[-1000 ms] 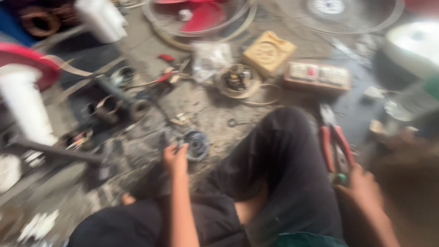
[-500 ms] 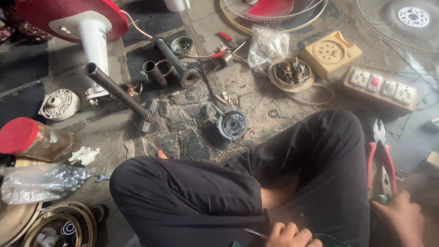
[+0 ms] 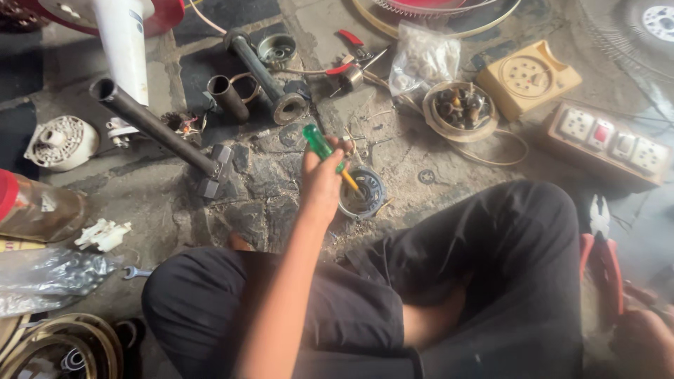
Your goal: The person sits on the floor and works on a small electrical motor housing. They use a screwdriver and pliers to adjust internal components, then use a hammer to tap the housing. The person repeatedly rotates the motor shaft to check movement.
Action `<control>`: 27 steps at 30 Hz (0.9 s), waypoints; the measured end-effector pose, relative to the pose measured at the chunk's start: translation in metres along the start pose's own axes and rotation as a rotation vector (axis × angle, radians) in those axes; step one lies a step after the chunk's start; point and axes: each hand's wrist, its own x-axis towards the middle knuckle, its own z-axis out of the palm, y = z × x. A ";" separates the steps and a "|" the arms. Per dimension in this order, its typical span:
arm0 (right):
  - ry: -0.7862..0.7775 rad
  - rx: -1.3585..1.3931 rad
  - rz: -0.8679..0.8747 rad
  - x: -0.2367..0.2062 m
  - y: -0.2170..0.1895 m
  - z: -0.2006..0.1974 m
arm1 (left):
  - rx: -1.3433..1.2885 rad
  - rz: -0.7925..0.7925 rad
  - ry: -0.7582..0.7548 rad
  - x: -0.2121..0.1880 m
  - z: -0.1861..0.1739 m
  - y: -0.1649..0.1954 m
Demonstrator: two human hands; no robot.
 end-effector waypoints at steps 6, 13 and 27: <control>-0.015 0.489 -0.240 0.021 -0.228 -0.109 | 0.171 0.193 -0.001 0.041 -0.005 -0.016; -0.339 0.472 -0.562 0.097 -0.423 0.020 | 0.193 0.324 -0.056 0.058 -0.013 -0.029; -0.365 0.590 -0.488 0.105 -0.413 0.054 | 0.359 0.349 -0.152 0.076 -0.010 -0.074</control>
